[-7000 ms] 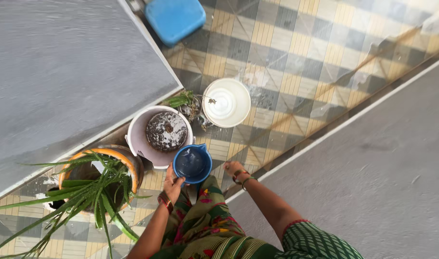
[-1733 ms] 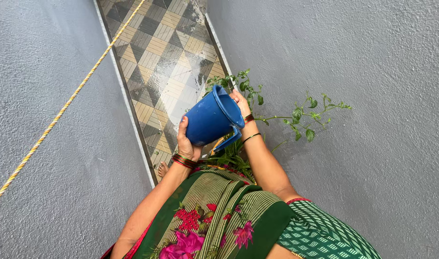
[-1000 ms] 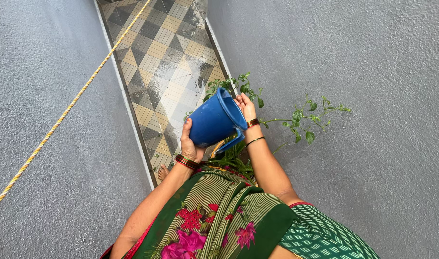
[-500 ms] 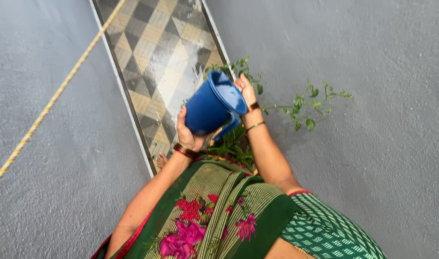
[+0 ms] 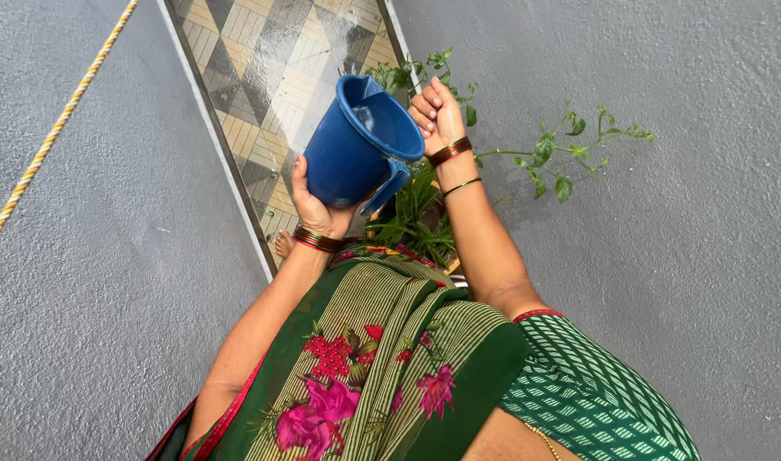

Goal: The person waters a potted plant using a blue plastic jug. They scoop water from a white bucket on the floor and pour it onto the soil of the plant, repeating the process several times to ensure the plant is adequately watered.

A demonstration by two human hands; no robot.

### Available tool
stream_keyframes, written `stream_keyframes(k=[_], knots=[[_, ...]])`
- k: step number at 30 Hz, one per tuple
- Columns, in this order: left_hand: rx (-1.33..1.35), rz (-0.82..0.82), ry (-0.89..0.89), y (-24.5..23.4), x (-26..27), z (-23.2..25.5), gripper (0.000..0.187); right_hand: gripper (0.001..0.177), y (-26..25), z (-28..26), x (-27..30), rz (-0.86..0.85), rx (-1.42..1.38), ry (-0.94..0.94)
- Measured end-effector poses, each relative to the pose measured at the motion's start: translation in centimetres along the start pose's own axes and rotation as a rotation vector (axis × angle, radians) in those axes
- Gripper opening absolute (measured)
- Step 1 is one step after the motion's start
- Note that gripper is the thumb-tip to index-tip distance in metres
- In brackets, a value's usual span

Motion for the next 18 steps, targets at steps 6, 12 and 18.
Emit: stream_keyframes(k=[6, 12, 18], knots=[[-0.019, -0.014, 0.029, -0.6, -0.3, -0.4, 0.073, 0.044, -3.9, 0.9, -0.9, 0.083, 0.008, 0.016], [-0.215, 0.017, 0.142, -0.4, -0.5, -0.1, 0.068, 0.042, -10.8, 1.6, -2.6, 0.164, 0.066, 0.02], [-0.157, -0.011, 0.076, -0.1, -0.6, -0.9, 0.067, 0.047, -13.8, 1.2, -4.9, 0.118, 0.182, 0.023]])
Point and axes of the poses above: each hand's wrist, its own x-axis away from the middle knuckle, its own y-axis out of the palm, z = x × y, the point moved 7 cm from there along -x, towards the middle knuckle, and after that the axes turned 4 degrees about y, right-handed, at the moved point
